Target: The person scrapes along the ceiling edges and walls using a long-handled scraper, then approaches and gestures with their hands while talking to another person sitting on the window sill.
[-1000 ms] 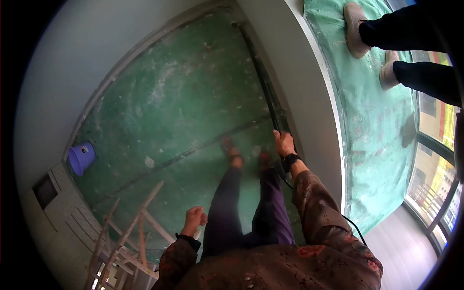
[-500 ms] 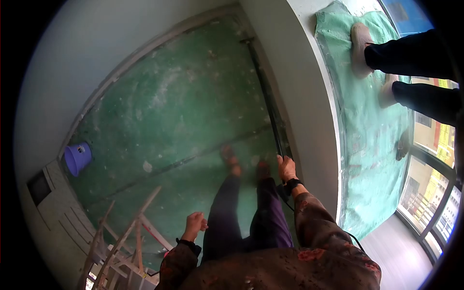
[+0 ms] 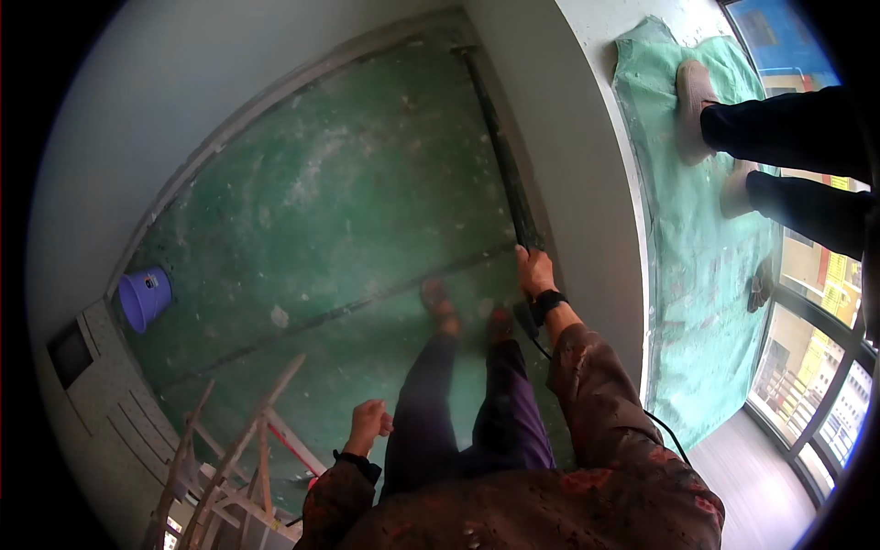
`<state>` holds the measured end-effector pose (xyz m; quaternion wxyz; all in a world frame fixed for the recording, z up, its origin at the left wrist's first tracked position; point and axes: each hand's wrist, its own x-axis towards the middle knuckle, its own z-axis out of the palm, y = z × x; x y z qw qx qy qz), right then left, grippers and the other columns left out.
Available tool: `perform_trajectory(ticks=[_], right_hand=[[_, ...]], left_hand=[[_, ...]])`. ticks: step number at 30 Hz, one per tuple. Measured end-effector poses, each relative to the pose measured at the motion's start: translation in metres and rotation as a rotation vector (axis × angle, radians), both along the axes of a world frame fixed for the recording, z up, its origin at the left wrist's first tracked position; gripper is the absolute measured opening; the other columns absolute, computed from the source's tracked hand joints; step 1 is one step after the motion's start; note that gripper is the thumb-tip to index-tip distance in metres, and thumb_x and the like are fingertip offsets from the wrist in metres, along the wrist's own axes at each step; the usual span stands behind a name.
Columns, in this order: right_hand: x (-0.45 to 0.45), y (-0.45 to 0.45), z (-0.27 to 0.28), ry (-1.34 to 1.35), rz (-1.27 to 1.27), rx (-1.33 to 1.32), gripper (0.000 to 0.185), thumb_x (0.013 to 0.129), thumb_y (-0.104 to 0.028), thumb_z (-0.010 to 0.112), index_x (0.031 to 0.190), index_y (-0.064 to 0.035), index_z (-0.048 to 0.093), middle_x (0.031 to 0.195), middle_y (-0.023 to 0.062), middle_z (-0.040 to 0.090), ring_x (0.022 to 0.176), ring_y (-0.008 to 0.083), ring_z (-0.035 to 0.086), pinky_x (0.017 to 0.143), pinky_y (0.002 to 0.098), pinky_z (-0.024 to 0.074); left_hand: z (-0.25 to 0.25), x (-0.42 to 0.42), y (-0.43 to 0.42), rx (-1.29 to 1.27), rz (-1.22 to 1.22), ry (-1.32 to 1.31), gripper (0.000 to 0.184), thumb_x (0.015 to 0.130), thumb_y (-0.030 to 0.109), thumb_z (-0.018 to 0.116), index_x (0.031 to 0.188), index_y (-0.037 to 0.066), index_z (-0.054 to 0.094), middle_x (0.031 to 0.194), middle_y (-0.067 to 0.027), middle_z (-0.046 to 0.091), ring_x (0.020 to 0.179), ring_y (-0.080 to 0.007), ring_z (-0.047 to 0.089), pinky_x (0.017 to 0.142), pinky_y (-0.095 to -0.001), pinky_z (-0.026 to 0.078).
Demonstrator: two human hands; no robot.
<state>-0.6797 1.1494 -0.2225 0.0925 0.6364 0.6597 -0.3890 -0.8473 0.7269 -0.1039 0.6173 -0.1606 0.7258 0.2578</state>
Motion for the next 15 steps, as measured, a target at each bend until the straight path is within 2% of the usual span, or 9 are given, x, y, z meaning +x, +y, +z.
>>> perform_trajectory(ticks=[5,7,11,13,15], right_hand=[[-0.005,0.001,0.01,0.02,0.012,0.012,0.052,0.086,-0.044,0.044,0.087,0.0048,0.062,0.089,0.0295,0.059,0.09,0.0446,0.056,0.08,0.0471,0.0431],[0.005,-0.01,0.022,-0.05,0.016,-0.028,0.052,0.085,-0.045,0.044,0.086,0.0045,0.062,0.09,0.0297,0.059,0.091,0.0444,0.055,0.081,0.0467,0.0433],[-0.002,0.0,0.017,-0.075,0.042,-0.029,0.051,0.086,-0.044,0.044,0.085,0.0045,0.062,0.088,0.0297,0.059,0.091,0.0444,0.055,0.081,0.0469,0.0437],[-0.017,0.015,0.018,-0.03,0.063,0.073,0.05,0.087,-0.042,0.044,0.084,0.0047,0.061,0.086,0.0295,0.059,0.089,0.0449,0.056,0.08,0.0474,0.044],[-0.034,0.026,0.041,-0.024,0.012,-0.03,0.05,0.087,-0.042,0.044,0.084,0.0047,0.061,0.085,0.0293,0.059,0.088,0.0452,0.056,0.079,0.0477,0.044]], left_hand=[[0.01,-0.012,0.007,-0.04,0.025,0.002,0.027,0.089,0.024,0.052,0.099,0.0,0.056,0.066,-0.0093,0.059,0.047,-0.0162,0.057,0.039,-0.0254,0.044],[0.009,-0.016,0.003,-0.051,0.042,-0.008,0.027,0.088,0.024,0.052,0.099,0.0,0.056,0.067,-0.0096,0.059,0.047,-0.0164,0.057,0.039,-0.0256,0.044],[0.014,-0.023,0.005,-0.057,0.063,0.01,0.028,0.088,0.024,0.052,0.099,-0.001,0.056,0.068,-0.0102,0.059,0.047,-0.0168,0.057,0.039,-0.026,0.044],[0.013,-0.023,0.005,-0.05,0.08,0.015,0.028,0.088,0.024,0.052,0.099,-0.001,0.056,0.068,-0.0102,0.059,0.048,-0.0169,0.057,0.039,-0.026,0.044],[0.016,-0.025,0.009,-0.041,0.088,0.021,0.028,0.088,0.024,0.052,0.099,-0.001,0.056,0.068,-0.0102,0.059,0.048,-0.017,0.057,0.039,-0.0261,0.044]])
